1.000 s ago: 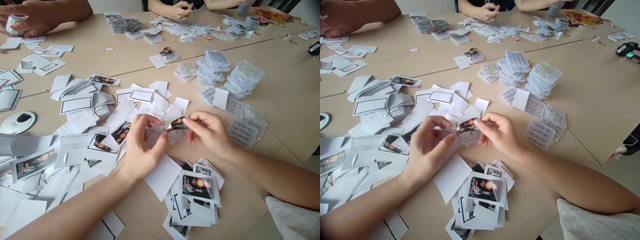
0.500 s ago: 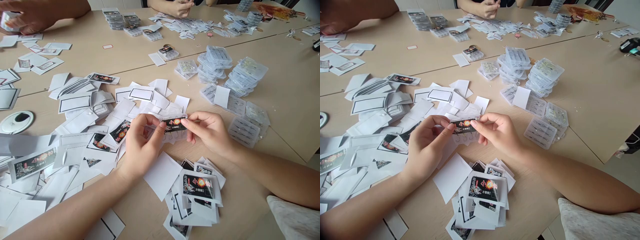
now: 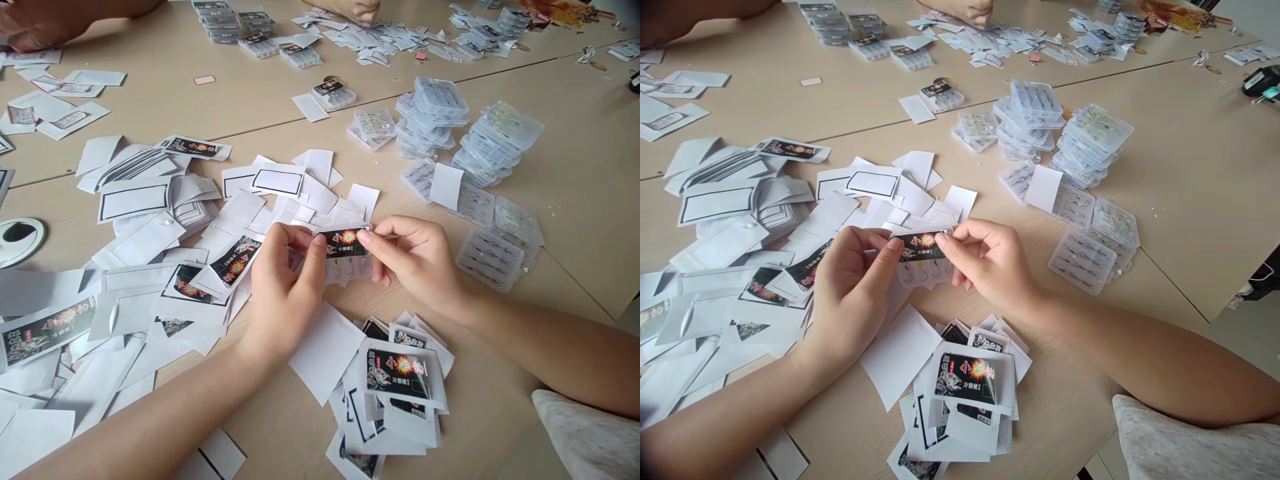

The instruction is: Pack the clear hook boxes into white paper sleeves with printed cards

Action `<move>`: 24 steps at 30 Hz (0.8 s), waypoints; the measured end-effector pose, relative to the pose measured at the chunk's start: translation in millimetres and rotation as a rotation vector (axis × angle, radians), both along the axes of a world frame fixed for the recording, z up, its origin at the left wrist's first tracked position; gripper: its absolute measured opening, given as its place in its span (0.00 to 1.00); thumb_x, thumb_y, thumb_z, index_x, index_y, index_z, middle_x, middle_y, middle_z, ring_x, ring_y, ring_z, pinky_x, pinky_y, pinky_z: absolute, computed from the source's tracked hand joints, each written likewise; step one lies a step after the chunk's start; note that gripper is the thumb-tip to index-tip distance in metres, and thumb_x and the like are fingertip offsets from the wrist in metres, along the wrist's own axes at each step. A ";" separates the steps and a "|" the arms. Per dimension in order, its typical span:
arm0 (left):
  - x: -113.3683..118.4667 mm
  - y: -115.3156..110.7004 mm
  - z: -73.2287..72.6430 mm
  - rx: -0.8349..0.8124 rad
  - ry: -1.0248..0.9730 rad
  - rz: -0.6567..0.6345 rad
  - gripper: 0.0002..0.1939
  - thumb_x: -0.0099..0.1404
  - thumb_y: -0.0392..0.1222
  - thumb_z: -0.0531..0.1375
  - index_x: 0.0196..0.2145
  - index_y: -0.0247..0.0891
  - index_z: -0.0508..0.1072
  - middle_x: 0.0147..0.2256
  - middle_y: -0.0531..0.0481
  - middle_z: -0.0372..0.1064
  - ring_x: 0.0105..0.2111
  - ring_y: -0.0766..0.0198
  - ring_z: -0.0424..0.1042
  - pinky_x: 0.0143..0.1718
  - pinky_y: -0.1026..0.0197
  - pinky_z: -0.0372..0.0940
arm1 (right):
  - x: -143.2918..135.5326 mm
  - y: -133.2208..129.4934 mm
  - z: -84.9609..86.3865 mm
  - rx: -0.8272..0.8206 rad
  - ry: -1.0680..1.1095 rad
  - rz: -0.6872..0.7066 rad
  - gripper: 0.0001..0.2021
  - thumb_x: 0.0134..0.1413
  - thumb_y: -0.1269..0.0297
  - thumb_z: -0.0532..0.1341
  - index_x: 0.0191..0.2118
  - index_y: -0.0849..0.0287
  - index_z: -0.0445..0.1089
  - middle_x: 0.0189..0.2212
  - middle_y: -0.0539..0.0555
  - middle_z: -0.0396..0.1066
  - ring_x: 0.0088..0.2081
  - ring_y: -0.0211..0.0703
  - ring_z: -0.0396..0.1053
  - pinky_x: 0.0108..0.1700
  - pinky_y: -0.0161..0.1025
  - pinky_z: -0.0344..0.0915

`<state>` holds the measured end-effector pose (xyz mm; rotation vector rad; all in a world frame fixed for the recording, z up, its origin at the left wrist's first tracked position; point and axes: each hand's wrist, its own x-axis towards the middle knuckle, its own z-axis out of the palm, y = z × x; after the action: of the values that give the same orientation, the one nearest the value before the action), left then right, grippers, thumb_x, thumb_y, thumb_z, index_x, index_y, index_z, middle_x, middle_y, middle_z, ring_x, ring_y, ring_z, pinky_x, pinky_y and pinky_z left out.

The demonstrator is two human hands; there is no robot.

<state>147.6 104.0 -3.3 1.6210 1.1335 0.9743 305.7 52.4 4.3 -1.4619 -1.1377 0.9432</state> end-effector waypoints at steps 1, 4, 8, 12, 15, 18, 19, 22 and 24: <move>0.4 -0.5 0.1 0.002 0.009 0.012 0.06 0.62 0.39 0.58 0.29 0.39 0.63 0.31 0.52 0.65 0.29 0.67 0.63 0.32 0.62 0.59 | -0.5 0.2 0.0 0.002 0.004 -0.004 0.14 0.54 0.59 0.62 0.22 0.60 0.64 0.14 0.46 0.64 0.16 0.31 0.63 0.18 0.29 0.59; 1.5 -1.3 0.8 0.010 0.025 0.032 0.06 0.62 0.39 0.58 0.29 0.38 0.63 0.30 0.52 0.65 0.29 0.67 0.63 0.32 0.62 0.59 | -1.6 0.9 -0.2 0.016 0.012 -0.010 0.14 0.54 0.61 0.62 0.22 0.60 0.63 0.14 0.46 0.65 0.16 0.30 0.63 0.18 0.29 0.59; 1.9 -0.7 1.4 0.013 0.026 0.032 0.06 0.61 0.39 0.58 0.28 0.38 0.63 0.30 0.51 0.65 0.29 0.67 0.63 0.33 0.62 0.59 | -2.1 1.3 -0.1 0.035 0.021 -0.015 0.15 0.54 0.63 0.62 0.21 0.61 0.62 0.14 0.46 0.65 0.15 0.29 0.63 0.18 0.28 0.59; 1.4 -0.3 1.9 0.001 0.023 0.032 0.06 0.61 0.39 0.58 0.28 0.38 0.63 0.30 0.52 0.65 0.29 0.67 0.62 0.32 0.62 0.58 | -2.0 1.8 -0.1 0.041 0.028 -0.024 0.16 0.54 0.64 0.62 0.20 0.61 0.61 0.16 0.46 0.65 0.15 0.28 0.63 0.17 0.28 0.59; 0.9 -0.1 2.0 -0.013 0.021 0.025 0.06 0.61 0.39 0.58 0.28 0.38 0.63 0.29 0.52 0.64 0.28 0.67 0.61 0.31 0.63 0.58 | -2.4 2.1 -0.3 0.036 0.032 -0.033 0.16 0.54 0.64 0.62 0.20 0.61 0.60 0.17 0.46 0.65 0.15 0.28 0.63 0.17 0.28 0.58; 0.5 0.3 1.5 -0.011 0.013 0.007 0.06 0.61 0.39 0.57 0.28 0.39 0.62 0.29 0.53 0.63 0.27 0.68 0.60 0.29 0.64 0.57 | -3.4 1.9 -0.1 0.025 0.032 -0.042 0.16 0.54 0.63 0.62 0.20 0.61 0.60 0.16 0.46 0.65 0.15 0.28 0.62 0.16 0.28 0.58; 0.3 0.4 1.3 -0.008 0.011 0.002 0.06 0.61 0.39 0.57 0.28 0.39 0.62 0.29 0.53 0.62 0.27 0.68 0.60 0.29 0.64 0.57 | -3.7 1.8 0.0 0.022 0.031 -0.042 0.16 0.54 0.63 0.62 0.20 0.61 0.60 0.16 0.46 0.64 0.15 0.28 0.62 0.16 0.28 0.57; 0.3 0.6 1.1 -0.016 0.011 0.002 0.06 0.62 0.39 0.57 0.29 0.39 0.62 0.28 0.53 0.62 0.26 0.68 0.59 0.28 0.64 0.57 | -4.0 1.8 0.4 0.015 0.024 -0.040 0.16 0.54 0.63 0.62 0.20 0.61 0.60 0.16 0.46 0.64 0.15 0.28 0.63 0.17 0.28 0.58; 0.7 0.4 1.4 -0.029 0.012 0.008 0.06 0.61 0.40 0.58 0.28 0.39 0.63 0.28 0.53 0.62 0.26 0.68 0.60 0.28 0.64 0.57 | -3.9 2.1 0.6 0.011 0.019 -0.042 0.16 0.54 0.63 0.62 0.20 0.61 0.60 0.16 0.46 0.64 0.15 0.28 0.63 0.17 0.28 0.58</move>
<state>148.3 104.3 -1.8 1.6014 1.1582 0.9506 301.8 54.5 4.9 -1.4599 -1.0928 0.9183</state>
